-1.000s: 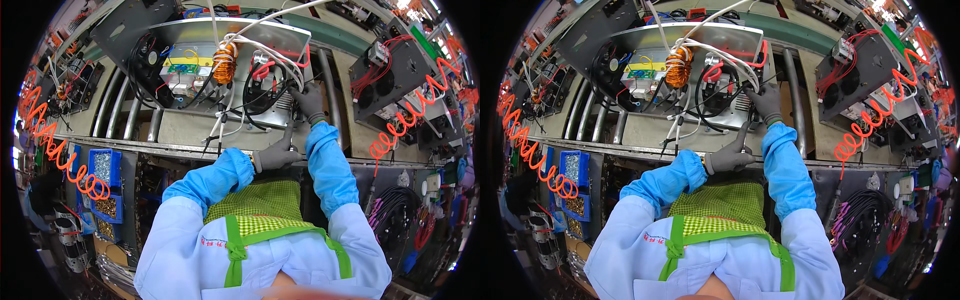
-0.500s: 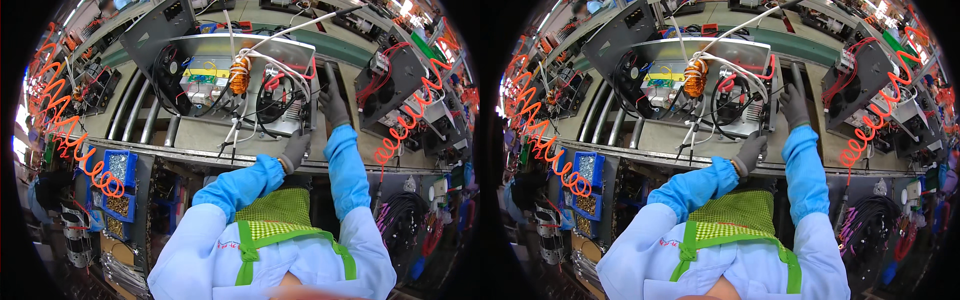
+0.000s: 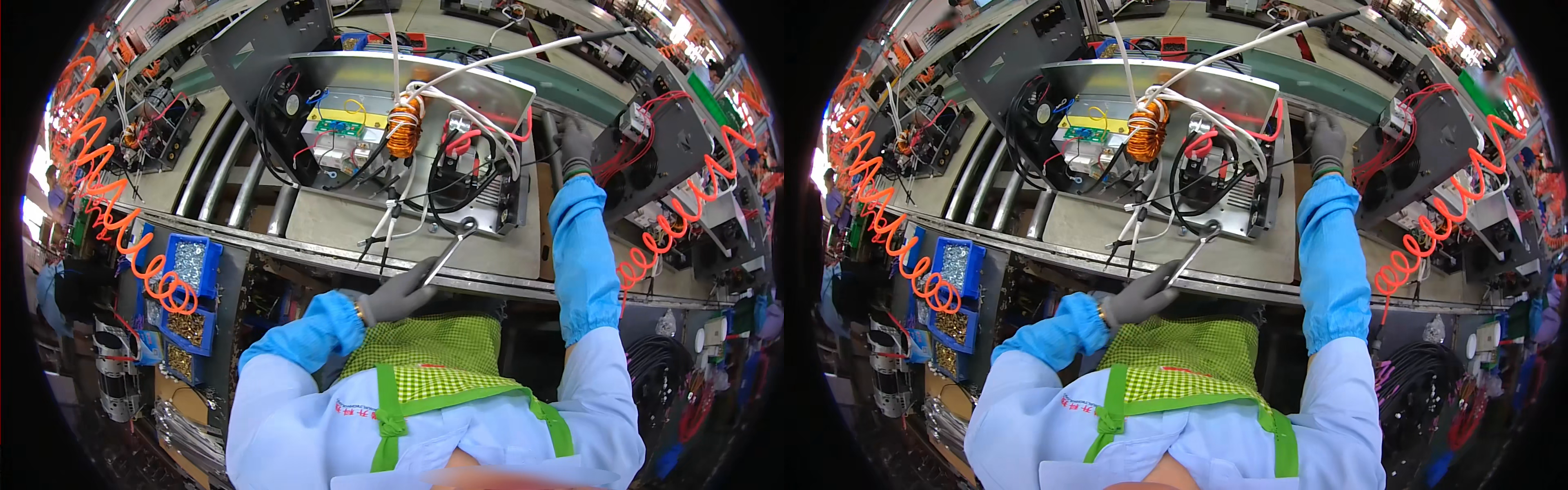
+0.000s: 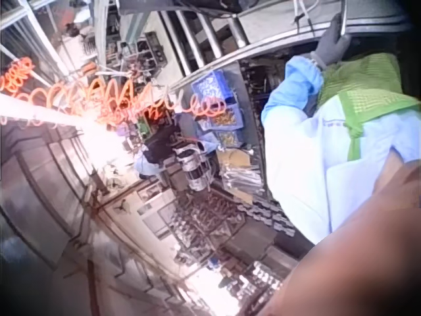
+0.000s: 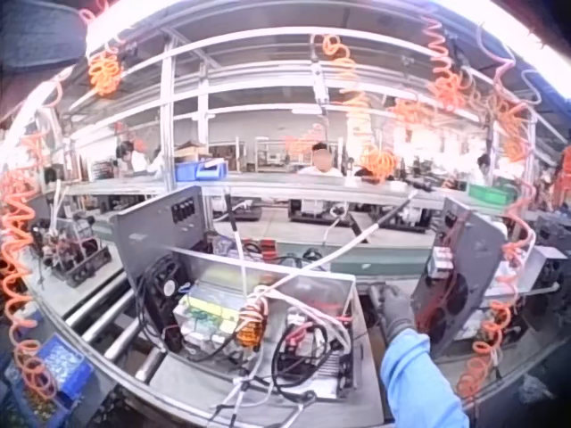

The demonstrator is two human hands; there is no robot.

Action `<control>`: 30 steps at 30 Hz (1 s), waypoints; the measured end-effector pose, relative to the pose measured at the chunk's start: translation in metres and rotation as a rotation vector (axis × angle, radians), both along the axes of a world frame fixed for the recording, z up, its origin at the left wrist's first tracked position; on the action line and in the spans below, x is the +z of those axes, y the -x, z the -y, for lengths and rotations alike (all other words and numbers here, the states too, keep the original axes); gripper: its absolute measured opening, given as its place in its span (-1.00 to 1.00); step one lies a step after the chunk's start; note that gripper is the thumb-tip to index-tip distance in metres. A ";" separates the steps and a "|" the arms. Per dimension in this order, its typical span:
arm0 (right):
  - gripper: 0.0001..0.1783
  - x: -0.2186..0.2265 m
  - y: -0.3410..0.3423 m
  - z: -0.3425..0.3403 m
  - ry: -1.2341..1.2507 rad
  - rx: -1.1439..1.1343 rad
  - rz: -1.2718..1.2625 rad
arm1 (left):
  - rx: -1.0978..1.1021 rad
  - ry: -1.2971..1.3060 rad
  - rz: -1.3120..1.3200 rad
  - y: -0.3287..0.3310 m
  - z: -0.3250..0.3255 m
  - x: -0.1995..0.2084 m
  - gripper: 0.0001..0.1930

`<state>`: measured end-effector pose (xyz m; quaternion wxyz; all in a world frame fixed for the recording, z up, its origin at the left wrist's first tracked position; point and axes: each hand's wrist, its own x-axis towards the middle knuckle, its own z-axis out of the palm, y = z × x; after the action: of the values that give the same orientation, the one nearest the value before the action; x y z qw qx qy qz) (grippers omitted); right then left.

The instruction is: Assemble internal components of an electronic industrial chassis on a conveyor line using hand tools.

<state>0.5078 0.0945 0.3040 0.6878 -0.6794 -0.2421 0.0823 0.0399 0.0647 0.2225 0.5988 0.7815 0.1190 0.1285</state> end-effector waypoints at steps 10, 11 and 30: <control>-0.65 -0.146 -0.161 -0.066 0.298 0.379 0.521 | 0.797 -0.249 -0.042 0.141 0.014 0.047 -0.42; -0.71 -0.151 -0.165 -0.084 0.156 0.548 0.267 | 0.887 -0.313 -0.025 0.161 0.015 0.037 -0.42; -0.54 -0.121 -0.043 -0.017 0.454 0.176 0.820 | 1.477 -0.098 0.061 0.333 -0.023 0.034 -0.51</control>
<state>0.5506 0.1111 0.1828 0.3601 -0.7656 -0.5264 -0.0840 -0.2934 0.0877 0.2566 0.3240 0.5198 0.5912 0.5247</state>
